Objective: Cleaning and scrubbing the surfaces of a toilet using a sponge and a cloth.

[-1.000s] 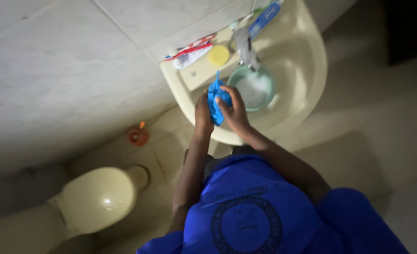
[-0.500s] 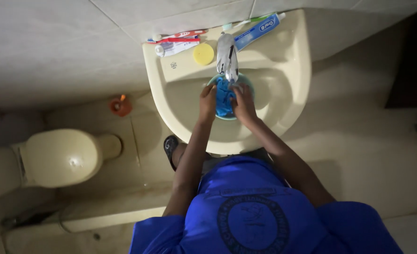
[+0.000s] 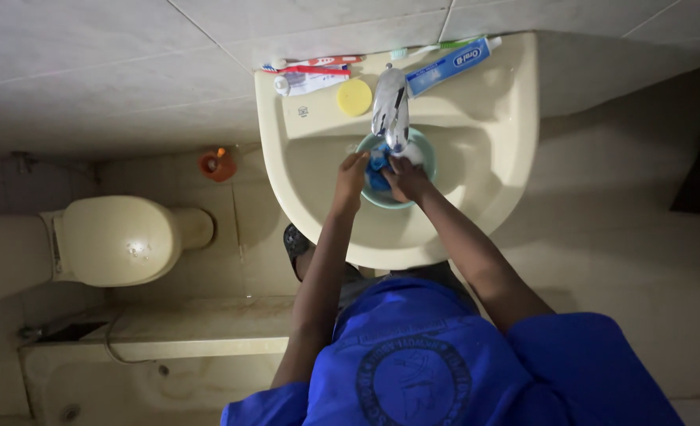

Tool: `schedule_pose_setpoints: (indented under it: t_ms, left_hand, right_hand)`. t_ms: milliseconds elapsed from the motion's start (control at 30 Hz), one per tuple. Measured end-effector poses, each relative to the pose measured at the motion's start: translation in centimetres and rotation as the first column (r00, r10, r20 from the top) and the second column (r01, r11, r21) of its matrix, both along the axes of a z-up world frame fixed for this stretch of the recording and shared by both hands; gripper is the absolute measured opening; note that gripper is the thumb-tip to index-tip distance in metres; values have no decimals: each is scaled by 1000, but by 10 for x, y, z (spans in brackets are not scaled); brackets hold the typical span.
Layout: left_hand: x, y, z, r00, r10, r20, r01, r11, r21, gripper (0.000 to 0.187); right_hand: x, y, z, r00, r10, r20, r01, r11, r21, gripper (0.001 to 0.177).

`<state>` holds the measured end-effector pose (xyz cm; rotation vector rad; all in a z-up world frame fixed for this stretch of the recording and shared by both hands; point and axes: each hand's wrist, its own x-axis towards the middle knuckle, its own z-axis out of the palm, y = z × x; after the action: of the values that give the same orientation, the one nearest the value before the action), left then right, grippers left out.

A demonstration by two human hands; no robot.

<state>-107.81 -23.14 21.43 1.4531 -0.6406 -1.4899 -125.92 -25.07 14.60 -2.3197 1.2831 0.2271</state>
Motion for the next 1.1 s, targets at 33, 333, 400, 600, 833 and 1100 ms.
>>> schedule_pose_setpoints:
  t_ms: [33,333,400,600,833,1100]
  left_hand:
    - [0,0,6,1000,-1,1,1,1000,5,37]
    - [-20,-4,11,993,-114,-27,116,988,103,50]
    - [-26,-4,5,942,-98,-320,116,992,38,62]
    - [-35,-4,67,745,-1,-667,198,955,219,78]
    - [-52,6,-55,787,17,-616,112,979,170,63]
    - [-54,9,-72,741,-128,-659,192,981,25,39]
  right_hand:
    - [-2,-5,-9,1000,-1,1,1,1000,5,56]
    - [-14,-18,97,771,-382,509,113,870,481,51]
    - [-15,-16,92,549,-717,430,228,624,748,39]
    - [16,1,89,431,-623,653,481,770,418,36]
    - [28,1,109,609,-619,495,690,722,55,50]
    - [-8,-52,51,566,-654,502,103,660,744,67]
